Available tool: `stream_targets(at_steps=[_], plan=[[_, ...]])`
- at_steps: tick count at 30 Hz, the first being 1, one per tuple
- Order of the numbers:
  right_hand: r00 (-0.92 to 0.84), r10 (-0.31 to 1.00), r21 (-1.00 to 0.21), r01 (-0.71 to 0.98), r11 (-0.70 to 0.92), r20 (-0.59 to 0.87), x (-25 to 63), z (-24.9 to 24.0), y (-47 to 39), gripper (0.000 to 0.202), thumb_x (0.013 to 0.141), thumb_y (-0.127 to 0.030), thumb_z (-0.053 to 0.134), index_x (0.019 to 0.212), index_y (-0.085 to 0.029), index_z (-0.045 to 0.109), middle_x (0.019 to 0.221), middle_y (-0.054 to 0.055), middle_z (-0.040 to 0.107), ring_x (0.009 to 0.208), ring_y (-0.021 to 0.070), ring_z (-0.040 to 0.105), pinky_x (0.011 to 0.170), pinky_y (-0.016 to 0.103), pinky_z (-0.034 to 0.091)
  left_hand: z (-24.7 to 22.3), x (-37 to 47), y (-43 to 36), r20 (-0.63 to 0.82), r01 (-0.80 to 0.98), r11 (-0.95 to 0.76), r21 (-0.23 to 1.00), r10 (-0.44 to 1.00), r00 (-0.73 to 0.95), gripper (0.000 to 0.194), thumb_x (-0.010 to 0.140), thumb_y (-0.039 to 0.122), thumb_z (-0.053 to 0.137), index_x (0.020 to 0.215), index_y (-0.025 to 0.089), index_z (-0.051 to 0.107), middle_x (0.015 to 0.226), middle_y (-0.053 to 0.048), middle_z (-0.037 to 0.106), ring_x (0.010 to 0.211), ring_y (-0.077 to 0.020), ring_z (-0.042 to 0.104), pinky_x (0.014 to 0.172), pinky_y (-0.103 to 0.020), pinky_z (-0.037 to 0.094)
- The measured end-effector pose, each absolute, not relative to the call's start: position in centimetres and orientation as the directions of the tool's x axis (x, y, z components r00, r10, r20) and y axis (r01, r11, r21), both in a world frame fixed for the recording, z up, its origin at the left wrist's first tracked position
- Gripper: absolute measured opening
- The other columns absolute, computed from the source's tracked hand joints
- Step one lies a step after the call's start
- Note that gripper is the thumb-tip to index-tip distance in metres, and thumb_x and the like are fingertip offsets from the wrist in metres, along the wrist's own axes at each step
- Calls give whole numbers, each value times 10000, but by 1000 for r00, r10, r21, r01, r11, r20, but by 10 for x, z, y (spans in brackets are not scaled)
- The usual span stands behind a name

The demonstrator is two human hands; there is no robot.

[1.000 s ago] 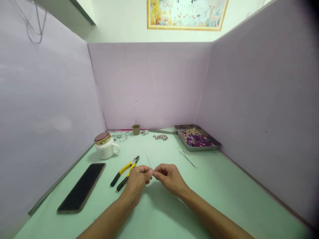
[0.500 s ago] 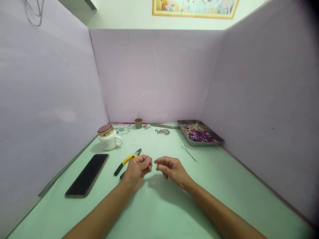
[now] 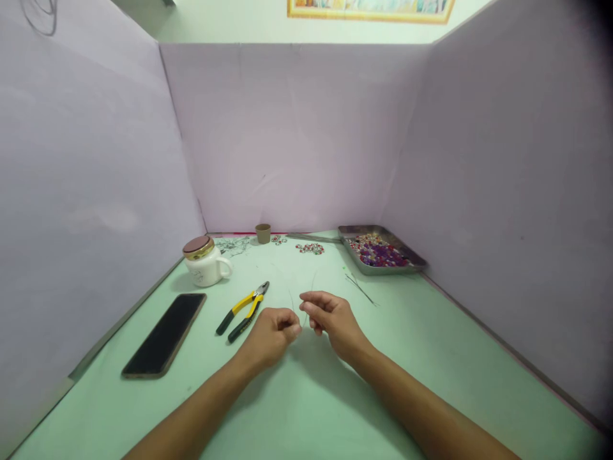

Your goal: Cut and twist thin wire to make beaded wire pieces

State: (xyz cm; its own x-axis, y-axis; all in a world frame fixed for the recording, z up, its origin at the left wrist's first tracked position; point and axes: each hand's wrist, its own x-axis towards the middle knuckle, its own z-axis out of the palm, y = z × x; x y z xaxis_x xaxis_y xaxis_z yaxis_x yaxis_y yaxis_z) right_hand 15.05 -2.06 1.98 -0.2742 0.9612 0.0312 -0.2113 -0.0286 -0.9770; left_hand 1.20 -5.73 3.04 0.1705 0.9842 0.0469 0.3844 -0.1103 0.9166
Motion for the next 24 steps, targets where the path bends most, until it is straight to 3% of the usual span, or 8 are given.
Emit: stream_targets(at_steps=[4, 10, 17, 24], plan=[[-386, 922, -962, -248, -119, -14, 158, 23, -15, 247, 638, -328, 621, 812, -153, 631, 731, 25, 597, 451, 53, 450, 397, 197, 331, 30, 9, -59, 59, 543, -195, 817, 964, 258, 88, 594, 132, 449, 516, 164, 474, 530, 32, 445, 536, -108, 365, 531, -238, 263], [-430, 903, -969, -228, -99, 8, 166, 29, -12, 260, 677, -355, 592, 828, -155, 659, 782, 48, 607, 513, 63, 450, 439, 208, 321, 32, 4, -60, 33, 621, -260, 739, 936, 351, 104, 602, 133, 407, 544, 169, 485, 594, 17, 471, 575, -120, 394, 546, -234, 278], [-470, 883, -954, -268, -134, 8, 165, 29, -14, 255, 675, -348, 599, 816, -145, 665, 808, 79, 645, 516, 66, 435, 465, 217, 316, 35, 2, -61, -115, 573, -175, 801, 894, 434, 95, 594, 151, 395, 517, 168, 449, 505, 43, 341, 493, -96, 293, 462, -220, 226], [-476, 879, -928, -336, -161, 20, 165, 25, -12, 261, 674, -364, 604, 806, -147, 662, 835, 94, 657, 509, 62, 447, 484, 219, 341, 29, 3, -57, -173, 530, -91, 843, 887, 429, 115, 548, 149, 388, 492, 158, 488, 448, 33, 358, 451, -103, 305, 436, -236, 220]])
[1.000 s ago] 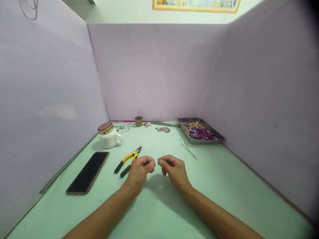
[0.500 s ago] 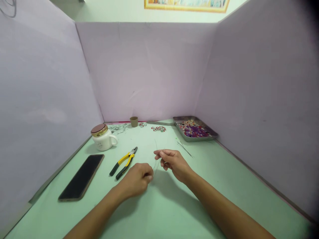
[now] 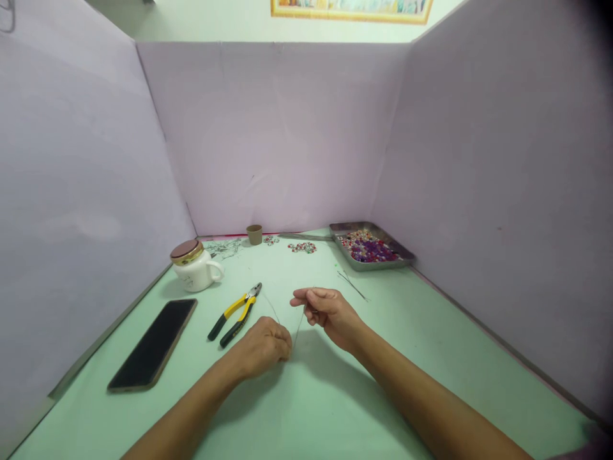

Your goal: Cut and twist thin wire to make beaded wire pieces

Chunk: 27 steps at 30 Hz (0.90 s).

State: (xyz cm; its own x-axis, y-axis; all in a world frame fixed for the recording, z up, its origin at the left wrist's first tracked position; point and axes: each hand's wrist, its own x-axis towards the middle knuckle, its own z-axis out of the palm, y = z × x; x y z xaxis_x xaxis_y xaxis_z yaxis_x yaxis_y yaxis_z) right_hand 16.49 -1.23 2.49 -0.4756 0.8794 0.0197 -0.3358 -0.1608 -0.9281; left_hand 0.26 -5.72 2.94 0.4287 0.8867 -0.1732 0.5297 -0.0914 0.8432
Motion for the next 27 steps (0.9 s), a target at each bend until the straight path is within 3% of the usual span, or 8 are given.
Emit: stream_targets(at_steps=[5, 9, 14, 19, 27], plan=[[-474, 879, -961, -261, -94, 43, 160, 23, -18, 271, 692, -370, 576, 832, -156, 666, 920, 108, 646, 527, 73, 475, 505, 235, 371, 21, 1, -57, -158, 553, -140, 821, 876, 456, 168, 546, 148, 392, 421, 168, 503, 445, 10, 461, 462, -121, 375, 466, -253, 260], [-491, 868, -975, -220, -37, 78, 155, 22, -26, 260, 711, -360, 556, 813, -151, 673, 876, 96, 657, 467, 56, 444, 493, 238, 363, 17, 2, -59, -177, 571, -158, 805, 856, 486, 213, 520, 121, 405, 326, 184, 468, 396, 2, 470, 430, -124, 386, 475, -264, 277], [-505, 863, -966, -238, -97, 38, 152, 23, -31, 258, 703, -356, 571, 819, -147, 667, 794, 76, 662, 437, 50, 441, 466, 227, 347, 15, 4, -60, -198, 538, -147, 830, 824, 531, 237, 469, 90, 427, 255, 192, 436, 347, -8, 463, 419, -128, 393, 485, -264, 310], [-510, 860, -898, -385, -212, 16, 151, 21, -28, 205, 692, -327, 603, 743, -135, 655, 634, 13, 615, 396, 27, 431, 393, 170, 317, 21, 6, -59, -249, 465, -58, 883, 782, 571, 226, 527, 111, 402, 368, 157, 555, 369, -3, 479, 350, -102, 385, 420, -242, 325], [-359, 929, -728, -614, -303, -84, 155, 23, -17, 182, 620, -272, 683, 733, -141, 626, 631, -6, 619, 429, 18, 478, 409, 107, 402, 11, 9, -51, -285, 313, 143, 939, 834, 472, 297, 596, 139, 376, 735, 78, 631, 523, -52, 617, 308, -88, 456, 339, -196, 289]])
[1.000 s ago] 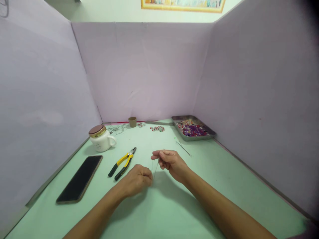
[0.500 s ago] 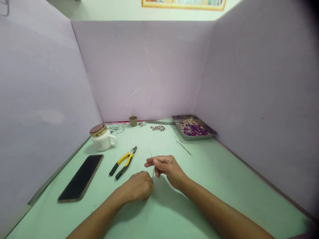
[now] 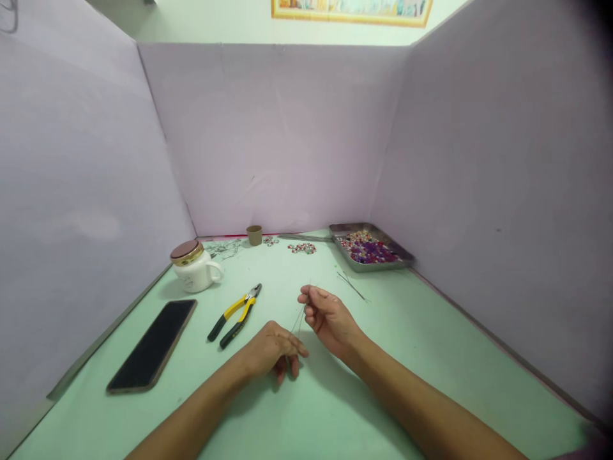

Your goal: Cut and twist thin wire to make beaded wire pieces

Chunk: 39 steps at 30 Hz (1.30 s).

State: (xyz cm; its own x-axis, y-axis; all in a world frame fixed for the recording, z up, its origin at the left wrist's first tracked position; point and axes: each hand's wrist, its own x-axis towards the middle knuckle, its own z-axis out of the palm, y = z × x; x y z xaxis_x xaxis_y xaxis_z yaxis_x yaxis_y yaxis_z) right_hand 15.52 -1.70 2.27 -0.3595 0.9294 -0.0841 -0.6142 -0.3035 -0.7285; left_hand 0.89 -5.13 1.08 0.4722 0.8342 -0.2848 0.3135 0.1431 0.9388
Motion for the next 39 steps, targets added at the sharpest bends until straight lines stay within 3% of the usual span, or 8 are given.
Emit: stream_targets(at_steps=[6, 11, 17, 24, 28, 33, 39], plan=[[-284, 956, -714, -655, -246, -70, 157, 24, -15, 146, 645, -255, 666, 727, -145, 617, 653, -3, 624, 431, 18, 478, 399, 101, 413, 1, 14, -53, -278, 2, 328, 945, 797, 537, 327, 631, 132, 408, 867, 46, 618, 530, -90, 652, 331, -129, 537, 305, -184, 259], [-231, 970, -713, -668, -213, -73, 158, 25, -11, 152, 639, -263, 671, 727, -151, 617, 677, 3, 632, 451, 20, 485, 417, 104, 419, -5, 16, -53, -263, -108, 363, 925, 820, 508, 373, 672, 167, 434, 991, 34, 577, 515, -101, 652, 327, -138, 539, 304, -191, 256], [-160, 983, -782, -599, -169, -90, 161, 24, -9, 183, 624, -296, 674, 731, -155, 627, 698, 7, 644, 451, 17, 465, 447, 125, 396, -4, 16, -53, -272, -94, 359, 929, 831, 485, 333, 692, 203, 449, 951, 46, 588, 504, -99, 650, 324, -133, 534, 317, -188, 258], [-29, 997, -939, -337, -71, -65, 166, 23, -6, 229, 635, -363, 632, 745, -164, 660, 757, 34, 651, 584, 74, 498, 541, 194, 373, 1, 15, -52, -265, -27, 305, 952, 864, 428, 204, 684, 194, 436, 729, 83, 601, 505, -77, 641, 337, -113, 529, 337, -181, 261], [-19, 998, -941, -332, -61, -59, 168, 21, -2, 226, 607, -363, 650, 709, -161, 663, 686, 24, 633, 573, 83, 496, 544, 209, 372, 2, 15, -51, -251, -11, 282, 959, 870, 424, 179, 670, 175, 434, 637, 84, 585, 509, -78, 637, 353, -106, 533, 341, -178, 244], [-41, 996, -902, -423, -87, -77, 167, 19, 0, 223, 574, -346, 680, 685, -154, 658, 637, 14, 615, 544, 77, 491, 553, 218, 387, -3, 17, -52, -252, 3, 276, 961, 872, 421, 213, 697, 204, 428, 730, 92, 606, 514, -68, 640, 345, -102, 528, 340, -178, 248], [-34, 999, -930, -365, -51, -42, 170, 25, 1, 236, 589, -357, 661, 708, -153, 664, 684, 28, 634, 550, 81, 490, 568, 233, 396, 2, 16, -51, -275, 45, 281, 959, 873, 402, 251, 710, 251, 468, 874, 113, 599, 643, -65, 650, 362, -89, 525, 343, -184, 264]])
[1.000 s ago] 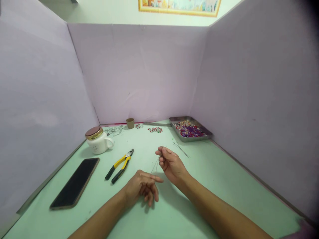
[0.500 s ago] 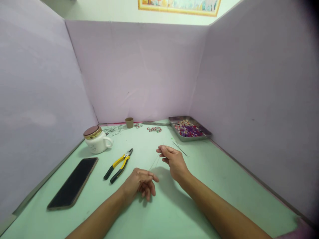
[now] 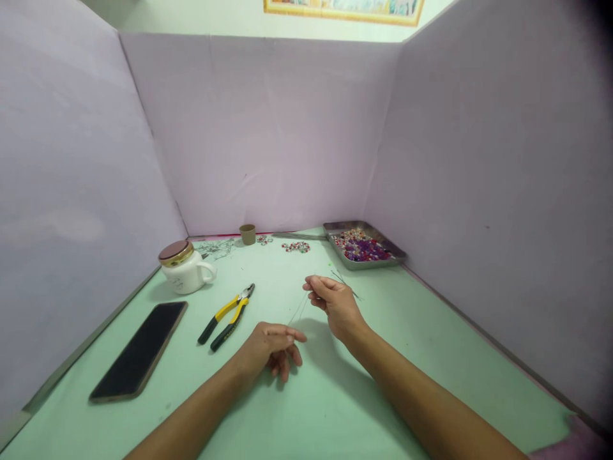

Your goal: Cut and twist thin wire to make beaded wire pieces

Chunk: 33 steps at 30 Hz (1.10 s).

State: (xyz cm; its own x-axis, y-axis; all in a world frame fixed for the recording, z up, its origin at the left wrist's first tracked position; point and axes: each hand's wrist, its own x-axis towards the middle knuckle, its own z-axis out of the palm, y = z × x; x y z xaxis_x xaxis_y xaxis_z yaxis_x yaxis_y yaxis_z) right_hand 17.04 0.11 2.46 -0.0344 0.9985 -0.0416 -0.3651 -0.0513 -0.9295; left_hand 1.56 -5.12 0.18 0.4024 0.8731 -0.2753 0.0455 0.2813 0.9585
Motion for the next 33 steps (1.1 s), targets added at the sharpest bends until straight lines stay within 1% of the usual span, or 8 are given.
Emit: stream_targets(at_steps=[2, 4, 7, 10, 15, 21, 28, 33], plan=[[-24, 999, -936, -350, -45, -39, 173, 26, 2, 233, 587, -353, 661, 701, -149, 663, 679, 29, 632, 553, 82, 489, 561, 231, 393, 7, 13, -50, -253, 53, 250, 967, 901, 353, 254, 689, 234, 508, 903, 126, 592, 735, -62, 645, 387, -76, 528, 364, -184, 280], [-16, 999, -937, -346, -44, -41, 175, 26, 3, 231, 588, -348, 661, 703, -148, 662, 680, 29, 630, 561, 83, 492, 560, 229, 392, 11, 12, -49, -220, 60, 212, 975, 934, 283, 244, 680, 230, 527, 891, 122, 586, 753, -60, 634, 397, -67, 516, 383, -189, 297], [-14, 999, -937, -346, -49, -47, 177, 26, 4, 230, 587, -348, 659, 705, -150, 661, 683, 27, 629, 568, 87, 499, 565, 231, 395, 13, 13, -48, -186, 114, 166, 979, 963, 195, 199, 676, 245, 530, 813, 108, 577, 691, -51, 615, 383, -65, 487, 376, -193, 294], [-17, 999, -939, -340, -52, -49, 176, 26, 3, 226, 588, -349, 656, 698, -152, 661, 675, 26, 629, 564, 88, 502, 567, 234, 399, 11, 16, -48, -164, 163, 137, 977, 972, 170, 167, 671, 261, 534, 731, 110, 570, 653, -40, 601, 391, -65, 479, 379, -192, 292], [-28, 999, -944, -326, -47, -41, 172, 25, 1, 214, 598, -339, 649, 696, -148, 658, 661, 26, 633, 555, 84, 503, 561, 232, 398, 8, 17, -49, -119, 253, 80, 964, 982, 145, 149, 679, 240, 505, 591, 124, 537, 402, 21, 496, 355, -55, 385, 391, -188, 278], [46, 999, -948, -314, 43, 30, 170, 22, 1, 156, 600, -295, 640, 613, -140, 646, 548, 11, 608, 499, 83, 479, 529, 236, 385, 7, 19, -51, -84, 386, 29, 922, 988, 127, 134, 668, 204, 455, 557, 143, 497, 401, 19, 495, 371, -71, 383, 399, -195, 288], [65, 998, -942, -332, 45, 25, 169, 19, 2, 154, 591, -294, 644, 613, -141, 649, 543, 13, 614, 492, 88, 491, 528, 244, 400, 10, 20, -55, -33, 568, -45, 822, 992, 126, 139, 691, 188, 391, 565, 170, 447, 442, 26, 474, 421, -97, 417, 446, -212, 314], [67, 998, -941, -338, 19, -3, 168, 17, 2, 165, 589, -304, 645, 615, -142, 649, 572, 20, 620, 510, 89, 505, 538, 243, 414, 14, 16, -54, 61, 742, -109, 661, 994, 92, 132, 702, 158, 376, 602, 186, 457, 521, 11, 486, 507, -125, 420, 502, -240, 265]])
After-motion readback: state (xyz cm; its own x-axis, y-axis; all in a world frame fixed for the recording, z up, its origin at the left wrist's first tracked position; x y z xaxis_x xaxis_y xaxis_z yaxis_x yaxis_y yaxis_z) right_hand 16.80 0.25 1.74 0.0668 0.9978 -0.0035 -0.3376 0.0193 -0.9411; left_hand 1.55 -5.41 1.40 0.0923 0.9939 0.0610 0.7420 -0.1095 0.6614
